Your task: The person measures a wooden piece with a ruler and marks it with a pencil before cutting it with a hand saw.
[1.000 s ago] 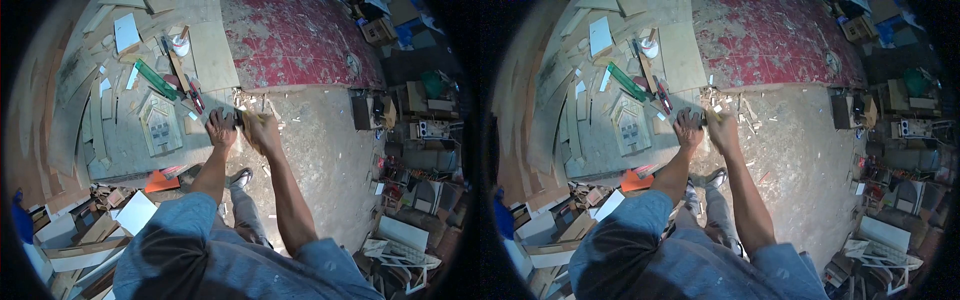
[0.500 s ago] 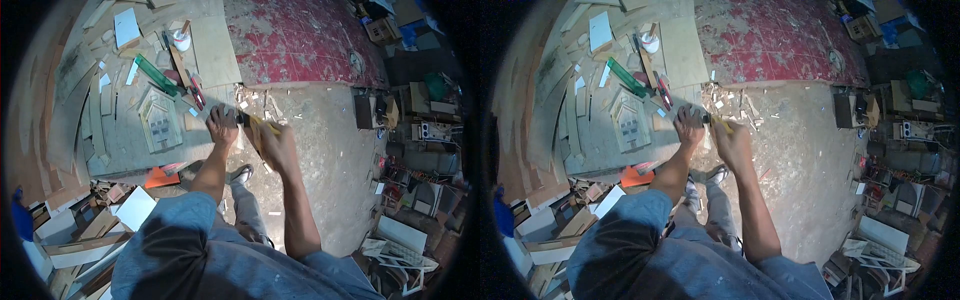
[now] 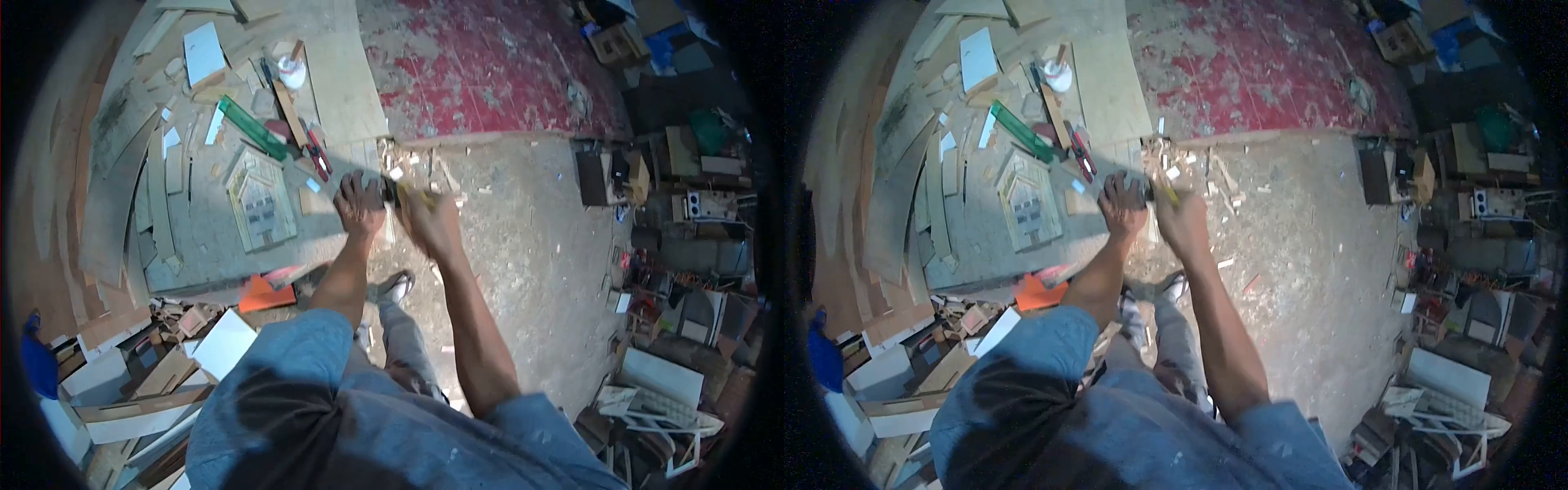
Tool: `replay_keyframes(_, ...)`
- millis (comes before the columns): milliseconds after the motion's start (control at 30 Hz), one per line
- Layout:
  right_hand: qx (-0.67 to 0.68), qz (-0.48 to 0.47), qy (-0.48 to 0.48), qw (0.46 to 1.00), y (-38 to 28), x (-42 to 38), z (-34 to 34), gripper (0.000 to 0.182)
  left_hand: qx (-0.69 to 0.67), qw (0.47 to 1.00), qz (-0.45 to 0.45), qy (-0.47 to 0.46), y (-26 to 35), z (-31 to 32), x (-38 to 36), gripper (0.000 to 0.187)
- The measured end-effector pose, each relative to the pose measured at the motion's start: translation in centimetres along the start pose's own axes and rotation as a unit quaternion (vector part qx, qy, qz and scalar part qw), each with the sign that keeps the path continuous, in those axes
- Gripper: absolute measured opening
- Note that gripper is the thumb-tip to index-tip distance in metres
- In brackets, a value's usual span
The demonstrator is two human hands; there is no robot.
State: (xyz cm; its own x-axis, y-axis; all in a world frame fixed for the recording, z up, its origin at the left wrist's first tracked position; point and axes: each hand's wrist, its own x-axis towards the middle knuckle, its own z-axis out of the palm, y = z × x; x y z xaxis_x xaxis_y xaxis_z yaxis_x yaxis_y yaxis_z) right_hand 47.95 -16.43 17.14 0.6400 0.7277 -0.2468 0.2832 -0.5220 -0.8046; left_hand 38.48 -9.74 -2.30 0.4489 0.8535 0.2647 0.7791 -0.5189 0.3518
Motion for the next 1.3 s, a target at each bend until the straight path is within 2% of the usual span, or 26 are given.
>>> replay_keyframes(33,-0.001,0.033,-0.001,0.999,-2.0,-1.7,-1.5,0.042,0.018,1.000,-0.008,0.017,0.0,0.2,1.2,0.022)
replay_keyframes(133,0.008,0.006,0.002,1.000,-3.9,-4.2,-2.7,0.041,0.008,1.000,-0.017,-0.019,-0.2,0.2,1.2,0.022)
replay_keyframes(200,-0.001,0.009,-0.008,1.000,-1.1,-0.5,0.1,0.039,0.014,0.999,-0.028,-0.034,-0.1,0.0,1.4,0.024)
replay_keyframes(267,-0.015,0.028,-0.052,0.998,1.1,2.5,2.0,0.038,-0.017,1.000,-0.014,0.000,0.0,-0.3,1.3,0.029)
replay_keyframes(300,-0.021,-0.025,-0.045,0.998,2.8,2.1,2.2,0.040,-0.018,1.000,-0.001,0.023,-0.1,-0.4,1.1,0.029)
replay_keyframes(367,0.006,-0.036,-0.023,0.999,0.2,-1.1,-0.1,0.040,-0.012,0.999,-0.003,0.030,-0.2,0.2,2.2,0.028)
replay_keyframes(400,0.037,-0.029,-0.003,0.999,-1.8,-3.3,-1.4,0.040,-0.003,1.000,-0.001,0.019,-0.4,0.3,1.0,0.026)
replay_keyframes(433,0.040,0.031,-0.041,0.998,-4.0,-4.3,-2.8,0.042,-0.004,1.000,0.001,0.009,-0.5,0.2,0.4,0.026)
replay_keyframes(533,-0.021,-0.014,-0.014,1.000,-0.2,-0.5,0.7,0.041,0.024,1.000,-0.004,-0.007,-0.2,0.1,1.0,0.026)
replay_keyframes(567,0.033,0.021,-0.049,0.998,1.9,1.6,1.8,0.041,0.013,1.000,-0.009,-0.012,-0.1,-0.1,0.5,0.026)
replay_keyframes(600,0.036,0.016,-0.047,0.998,1.5,1.4,1.6,0.041,0.002,1.000,-0.012,-0.007,-0.1,-0.1,1.2,0.025)
replay_keyframes(667,-0.026,0.008,-0.010,1.000,-0.2,-1.4,0.0,0.039,-0.001,1.000,-0.007,-0.008,0.0,0.1,0.8,0.025)
replay_keyframes(700,0.030,0.013,-0.007,0.999,-2.3,-3.4,-1.3,0.037,0.000,1.000,-0.013,-0.002,-0.3,0.4,1.2,0.025)
replay_keyframes(733,0.029,0.026,-0.012,0.999,-2.7,-5.2,-1.9,0.037,0.001,1.000,-0.016,-0.016,-0.6,0.4,-0.4,0.025)
replay_keyframes(800,0.045,0.071,-0.030,0.996,-3.4,-5.0,-2.9,0.035,0.005,1.000,-0.013,0.004,-0.4,0.8,1.1,0.026)
replay_keyframes(833,0.002,0.007,-0.008,1.000,-1.8,-3.4,-1.5,0.035,0.013,1.000,-0.016,-0.017,-0.3,0.5,1.2,0.026)
replay_keyframes(900,-0.006,0.014,-0.025,1.000,1.6,-0.3,1.3,0.035,-0.007,1.000,-0.012,-0.003,-0.3,0.6,0.0,0.026)
replay_keyframes(933,-0.008,0.011,-0.037,0.999,0.6,1.1,1.8,0.035,-0.023,0.999,-0.002,0.023,-0.5,0.4,1.0,0.027)
replay_keyframes(1000,0.005,-0.015,-0.025,1.000,0.8,-1.7,0.6,0.036,-0.017,1.000,-0.002,-0.003,-0.3,0.0,0.6,0.027)
replay_keyframes(1033,0.021,-0.021,-0.002,1.000,-1.2,-3.5,-0.8,0.037,-0.006,1.000,-0.014,-0.021,-0.4,0.2,1.2,0.027)
replay_keyframes(1100,0.042,0.007,0.004,0.999,-3.9,-7.0,-2.7,0.040,-0.006,1.000,-0.016,-0.022,-0.6,0.7,-0.1,0.029)
replay_keyframes(1133,0.042,0.002,0.006,0.999,-3.4,-5.8,-2.3,0.040,-0.008,1.000,-0.014,0.002,-0.5,1.1,1.0,0.030)
replay_keyframes(1200,-0.043,0.016,-0.016,0.999,-0.6,-2.1,0.1,0.041,-0.002,1.000,-0.015,-0.020,-0.4,0.2,1.5,0.031)
replay_keyframes(1233,0.033,0.041,-0.028,0.998,1.7,0.7,1.8,0.043,0.004,0.999,-0.015,-0.045,-0.2,-0.3,1.1,0.032)
replay_keyframes(1267,0.035,0.040,-0.028,0.998,1.7,0.4,1.7,0.043,0.006,0.999,-0.013,-0.045,-0.3,-0.2,0.8,0.032)
replay_keyframes(1300,0.019,-0.018,-0.002,1.000,1.7,-0.4,1.7,0.044,-0.006,0.998,-0.015,-0.059,-0.5,-0.2,0.6,0.036)
